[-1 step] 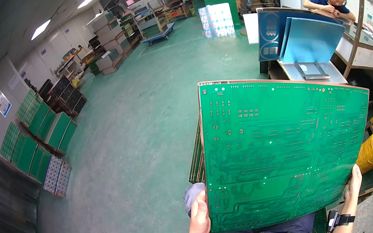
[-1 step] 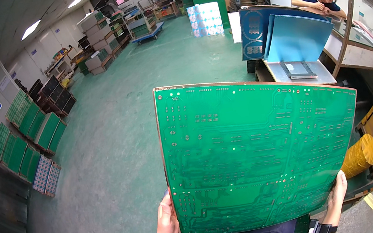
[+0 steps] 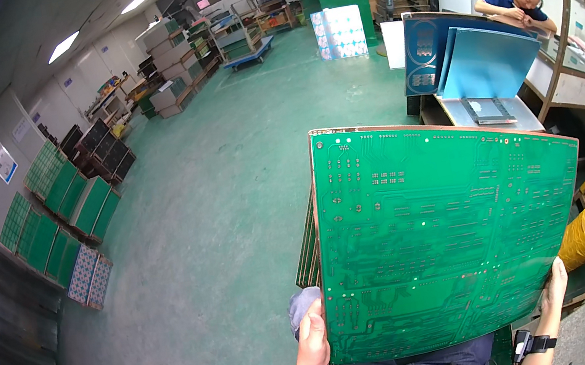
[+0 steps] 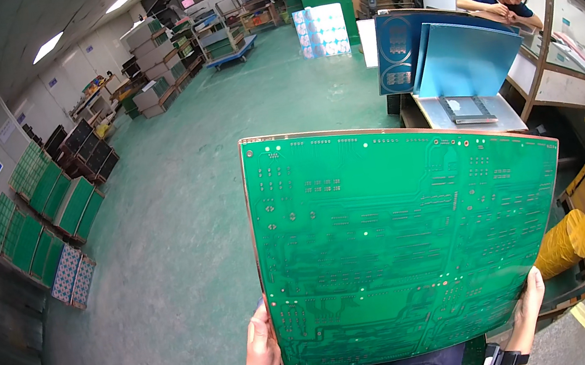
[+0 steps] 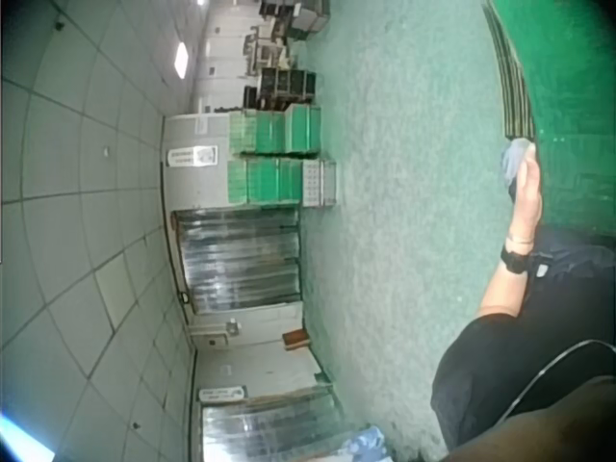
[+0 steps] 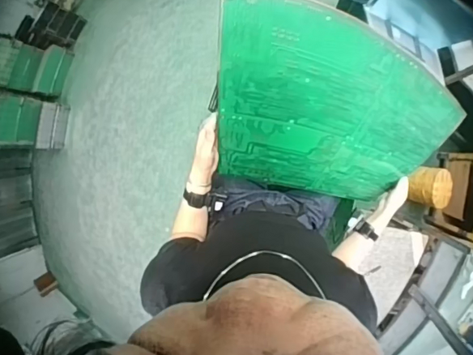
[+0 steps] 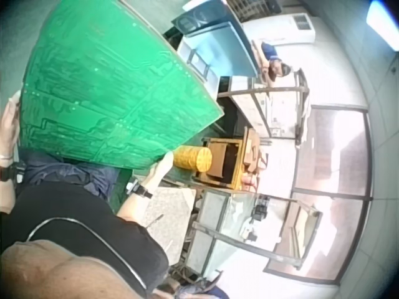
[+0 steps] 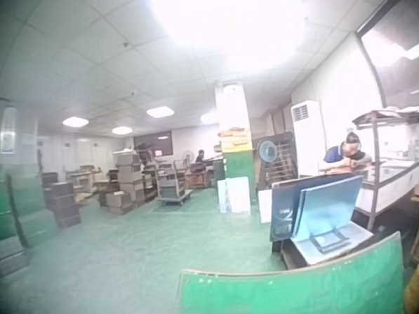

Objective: Inspecting and organizing large green printed circuit boards on a factory floor.

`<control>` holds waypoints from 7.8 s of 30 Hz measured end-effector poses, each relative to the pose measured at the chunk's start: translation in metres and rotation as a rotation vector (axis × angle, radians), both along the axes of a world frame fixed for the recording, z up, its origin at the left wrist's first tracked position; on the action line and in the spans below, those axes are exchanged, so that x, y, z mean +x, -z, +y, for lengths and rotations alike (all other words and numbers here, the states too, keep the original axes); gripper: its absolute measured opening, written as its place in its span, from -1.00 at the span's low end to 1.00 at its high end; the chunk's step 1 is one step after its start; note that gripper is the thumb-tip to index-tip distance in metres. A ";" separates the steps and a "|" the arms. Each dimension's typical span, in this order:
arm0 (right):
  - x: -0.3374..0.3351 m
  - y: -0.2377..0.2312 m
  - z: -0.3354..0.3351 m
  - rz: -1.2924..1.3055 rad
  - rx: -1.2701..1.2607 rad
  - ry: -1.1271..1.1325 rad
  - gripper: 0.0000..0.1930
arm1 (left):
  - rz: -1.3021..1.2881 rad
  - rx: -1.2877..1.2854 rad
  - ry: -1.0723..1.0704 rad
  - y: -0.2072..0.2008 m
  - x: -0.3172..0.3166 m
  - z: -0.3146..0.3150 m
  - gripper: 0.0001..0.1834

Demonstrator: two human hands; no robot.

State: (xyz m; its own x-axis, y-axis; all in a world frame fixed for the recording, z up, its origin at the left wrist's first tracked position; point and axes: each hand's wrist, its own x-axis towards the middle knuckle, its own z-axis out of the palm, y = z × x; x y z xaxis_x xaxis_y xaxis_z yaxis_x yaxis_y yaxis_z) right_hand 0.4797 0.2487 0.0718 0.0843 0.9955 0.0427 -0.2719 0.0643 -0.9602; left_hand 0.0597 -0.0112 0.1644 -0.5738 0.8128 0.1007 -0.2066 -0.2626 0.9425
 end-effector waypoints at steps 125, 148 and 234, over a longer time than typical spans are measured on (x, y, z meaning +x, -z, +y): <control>-0.004 0.024 0.000 0.065 -0.080 0.003 -0.76 | 0.103 -0.083 -0.011 -0.021 0.004 -0.007 -0.20; -0.002 0.020 -0.001 0.053 -0.055 -0.024 -0.76 | 0.037 -0.045 -0.041 0.000 -0.001 -0.013 -0.32; -0.084 -0.072 -0.031 0.425 -0.071 -0.572 -0.53 | -0.460 0.189 -0.045 0.004 -0.059 0.038 -0.56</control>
